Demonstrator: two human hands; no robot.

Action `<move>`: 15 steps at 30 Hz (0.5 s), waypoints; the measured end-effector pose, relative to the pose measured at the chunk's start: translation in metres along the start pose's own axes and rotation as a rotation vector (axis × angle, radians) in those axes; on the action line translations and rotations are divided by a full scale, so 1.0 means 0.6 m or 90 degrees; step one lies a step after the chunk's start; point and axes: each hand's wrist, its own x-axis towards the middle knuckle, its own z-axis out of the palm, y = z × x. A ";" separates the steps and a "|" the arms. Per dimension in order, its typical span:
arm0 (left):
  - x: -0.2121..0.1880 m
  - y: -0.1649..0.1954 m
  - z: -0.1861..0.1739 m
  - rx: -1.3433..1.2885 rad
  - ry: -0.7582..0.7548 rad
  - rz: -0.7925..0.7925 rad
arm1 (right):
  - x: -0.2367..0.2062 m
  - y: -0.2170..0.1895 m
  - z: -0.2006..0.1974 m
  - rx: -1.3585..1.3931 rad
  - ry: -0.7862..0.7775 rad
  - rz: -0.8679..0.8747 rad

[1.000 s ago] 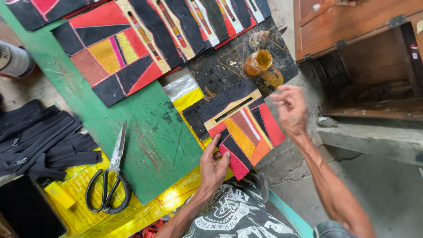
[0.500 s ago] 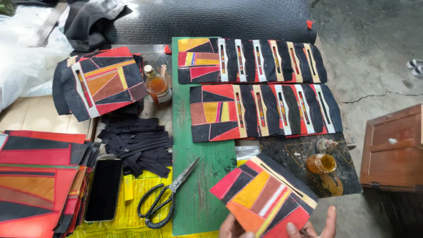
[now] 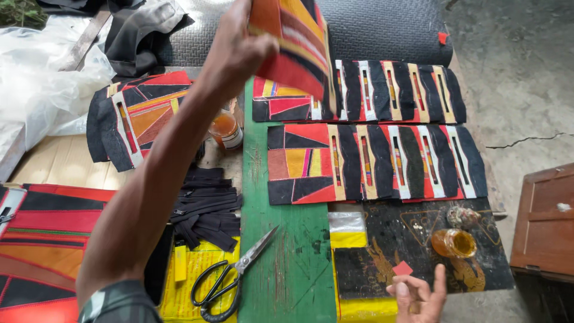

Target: The person handles black zipper tapes at a workbench, aligning and folding each strip and pressing it along the edge of colorful patchwork fabric panels, working through the pieces one at a time. They occasionally reach into a jar of adhesive and handle a small lump of glue-like material while preparing the zipper strips.

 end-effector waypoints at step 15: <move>0.075 -0.179 -0.032 0.363 0.042 -0.569 | 0.034 0.061 0.036 -0.055 -0.018 -0.027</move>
